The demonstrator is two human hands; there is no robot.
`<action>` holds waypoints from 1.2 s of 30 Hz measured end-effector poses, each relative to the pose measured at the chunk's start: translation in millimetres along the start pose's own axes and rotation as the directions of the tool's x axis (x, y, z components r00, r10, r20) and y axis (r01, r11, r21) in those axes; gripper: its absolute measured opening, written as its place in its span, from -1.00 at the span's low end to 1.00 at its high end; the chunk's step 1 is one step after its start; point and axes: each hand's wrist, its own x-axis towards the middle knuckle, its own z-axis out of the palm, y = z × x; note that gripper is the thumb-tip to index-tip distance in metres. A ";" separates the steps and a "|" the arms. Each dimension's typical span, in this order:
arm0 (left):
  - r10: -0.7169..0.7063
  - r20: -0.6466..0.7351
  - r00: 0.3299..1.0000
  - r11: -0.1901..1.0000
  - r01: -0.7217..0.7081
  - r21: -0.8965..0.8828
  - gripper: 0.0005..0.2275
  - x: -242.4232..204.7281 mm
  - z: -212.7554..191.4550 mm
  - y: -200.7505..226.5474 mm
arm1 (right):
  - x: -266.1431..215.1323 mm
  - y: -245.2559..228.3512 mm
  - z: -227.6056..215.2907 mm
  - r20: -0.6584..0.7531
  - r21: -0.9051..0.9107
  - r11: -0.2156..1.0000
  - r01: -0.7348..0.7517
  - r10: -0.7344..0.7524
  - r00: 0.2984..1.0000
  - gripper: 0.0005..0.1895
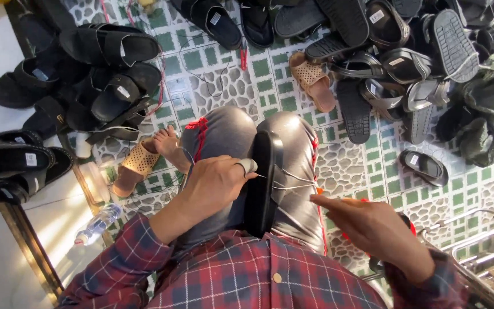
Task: The person sits on the floor and sews a black shoe using a needle and thread. They repeatedly pull the thread through the shoe's sole and upper, tightening stitches by hand.
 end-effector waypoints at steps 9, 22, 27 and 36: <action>-0.015 -0.271 0.963 0.994 0.045 0.105 -0.73 4.8 10.3 -37.4 | 15.3 -39.5 20.9 -0.131 0.268 0.957 0.112 -0.079 0.988 -0.74; -0.220 -0.341 0.914 0.973 0.233 -0.002 -0.64 -1.4 -23.5 -9.3 | 30.7 -50.3 27.8 -0.117 0.320 0.940 -0.122 0.167 0.979 -0.77; -0.228 -0.346 0.910 0.972 0.234 -0.027 -0.65 -5.1 -24.9 -8.9 | 31.7 -41.1 43.8 -0.102 0.411 0.895 -0.174 0.235 0.967 -0.77; -0.308 -0.120 0.944 0.950 0.298 -0.099 -0.64 -28.2 -38.6 -15.9 | 33.7 -19.2 65.8 -0.295 0.786 0.578 0.219 0.039 0.955 -0.74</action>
